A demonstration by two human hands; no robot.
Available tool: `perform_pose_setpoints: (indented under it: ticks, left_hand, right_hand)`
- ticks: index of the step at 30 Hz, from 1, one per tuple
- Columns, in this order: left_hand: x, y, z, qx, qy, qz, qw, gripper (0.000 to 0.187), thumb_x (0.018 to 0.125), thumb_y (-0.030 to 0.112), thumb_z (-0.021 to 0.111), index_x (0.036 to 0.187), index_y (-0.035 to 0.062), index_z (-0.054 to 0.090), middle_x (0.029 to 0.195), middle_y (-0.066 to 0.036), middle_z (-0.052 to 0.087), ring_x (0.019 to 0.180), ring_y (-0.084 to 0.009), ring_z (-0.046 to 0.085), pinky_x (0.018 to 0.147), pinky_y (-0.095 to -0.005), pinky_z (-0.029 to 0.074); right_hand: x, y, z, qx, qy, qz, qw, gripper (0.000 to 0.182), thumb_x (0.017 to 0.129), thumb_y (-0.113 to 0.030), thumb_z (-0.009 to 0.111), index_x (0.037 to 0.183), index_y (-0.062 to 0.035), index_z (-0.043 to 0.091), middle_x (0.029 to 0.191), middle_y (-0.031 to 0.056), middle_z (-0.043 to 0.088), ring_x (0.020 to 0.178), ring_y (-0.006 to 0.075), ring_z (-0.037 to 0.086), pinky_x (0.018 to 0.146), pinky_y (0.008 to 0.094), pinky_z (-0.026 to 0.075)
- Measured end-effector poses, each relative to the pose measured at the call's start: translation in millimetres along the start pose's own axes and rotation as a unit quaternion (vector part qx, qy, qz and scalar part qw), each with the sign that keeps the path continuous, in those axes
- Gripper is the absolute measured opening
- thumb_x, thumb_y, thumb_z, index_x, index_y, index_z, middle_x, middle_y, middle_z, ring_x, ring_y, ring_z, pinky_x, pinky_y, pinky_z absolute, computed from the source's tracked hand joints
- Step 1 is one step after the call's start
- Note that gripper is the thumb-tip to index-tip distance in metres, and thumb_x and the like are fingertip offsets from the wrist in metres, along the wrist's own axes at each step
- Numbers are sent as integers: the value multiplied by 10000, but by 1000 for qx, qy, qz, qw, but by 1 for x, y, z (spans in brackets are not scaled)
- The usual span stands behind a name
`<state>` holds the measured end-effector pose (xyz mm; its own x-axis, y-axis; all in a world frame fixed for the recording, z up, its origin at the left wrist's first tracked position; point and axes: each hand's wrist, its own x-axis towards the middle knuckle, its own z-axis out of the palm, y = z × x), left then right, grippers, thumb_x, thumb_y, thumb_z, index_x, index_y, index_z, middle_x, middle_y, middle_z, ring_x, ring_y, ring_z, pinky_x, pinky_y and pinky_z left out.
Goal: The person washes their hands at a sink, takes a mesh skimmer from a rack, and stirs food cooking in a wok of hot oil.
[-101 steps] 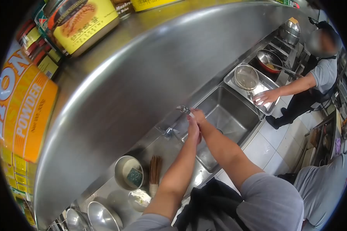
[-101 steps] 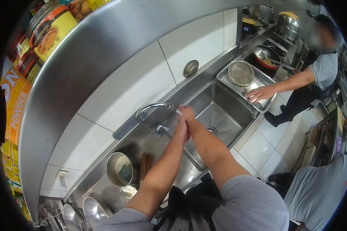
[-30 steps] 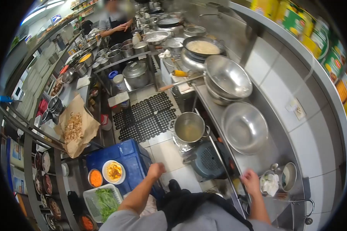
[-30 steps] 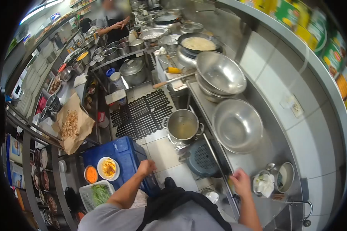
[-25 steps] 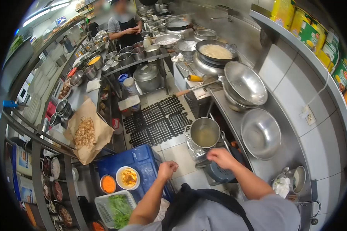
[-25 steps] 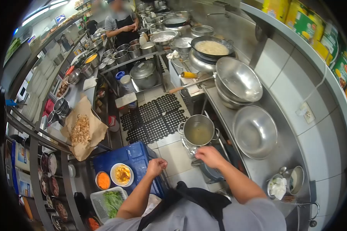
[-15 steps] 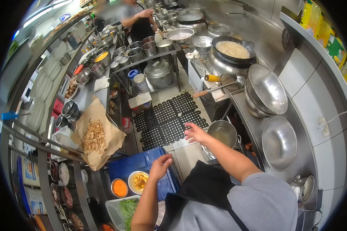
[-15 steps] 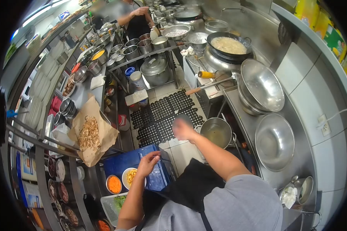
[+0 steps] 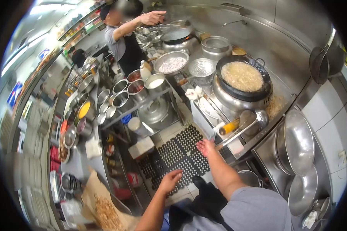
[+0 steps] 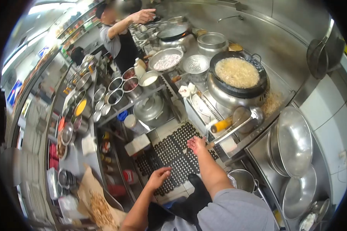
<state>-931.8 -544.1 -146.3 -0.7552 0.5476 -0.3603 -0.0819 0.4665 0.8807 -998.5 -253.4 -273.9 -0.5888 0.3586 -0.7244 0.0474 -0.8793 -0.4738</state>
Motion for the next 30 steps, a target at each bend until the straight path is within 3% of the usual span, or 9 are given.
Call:
perform_pose_setpoints:
  ticks: [5,9,12,14,17,22,25,28,30]
  left_hand:
    - [55,2,-50,-69,-103,-69,990,315,945,239,591,1183,35,624,899,-34,649,754,-92,550,678,-245,460]
    - [95,-17,-82,-116,-123,-136,976,322,947,244,591,1200,47,616,907,-12,623,735,-68,520,631,-236,442]
    - [136,-18,-104,-94,-154,-149,972,379,927,307,621,1215,60,610,959,-10,627,780,-85,543,656,-255,461]
    - [187,-14,-120,-49,-200,-130,970,388,923,302,623,1219,52,606,999,-29,645,901,-103,573,740,-254,481]
    - [297,-30,-124,28,-144,29,989,350,931,262,604,1199,37,597,993,-58,653,897,-110,586,759,-261,479]
    - [379,52,-83,-102,-296,-99,945,467,959,425,491,1248,60,531,1099,-90,633,918,-232,617,800,-359,499]
    - [387,43,-38,-139,-399,-349,837,533,956,516,413,1269,99,522,1180,-127,596,1018,-274,600,876,-454,486]
    - [357,90,0,-282,-355,-338,824,512,950,515,392,1212,110,563,1143,-92,618,1054,-275,579,941,-462,443]
    - [367,93,17,-297,-343,-290,843,407,949,413,453,1179,105,584,1119,-102,628,1052,-285,584,935,-435,453]
  right_hand:
    - [98,-14,5,113,209,33,971,325,876,-130,580,1157,-107,419,989,117,482,766,295,566,687,476,532]
    - [120,-1,-4,60,138,18,989,351,853,-168,637,1163,-104,485,941,98,514,851,264,544,647,452,514]
    - [112,22,19,-285,89,-52,953,557,775,-275,740,1250,-108,501,1039,98,588,897,216,553,638,388,489]
    - [99,32,46,-365,-96,61,924,489,777,-316,741,1182,-87,593,1158,81,594,1032,217,559,712,382,491]
    - [47,47,102,-278,-177,25,944,449,844,-334,691,1222,-111,601,1156,40,609,1059,170,547,756,337,502]
    - [30,58,114,-196,-151,-16,969,187,846,-189,651,979,-58,646,957,38,617,842,147,548,634,312,477]
    - [41,32,120,-24,-161,-65,984,137,830,-150,618,901,-35,637,842,31,623,738,145,559,617,306,462]
    - [44,-7,118,-44,-17,-285,958,168,830,-181,593,720,-54,587,724,14,580,635,120,531,577,277,431]
    - [61,-22,108,-239,95,-384,887,207,851,-182,546,786,14,548,792,146,628,706,287,606,648,378,465]
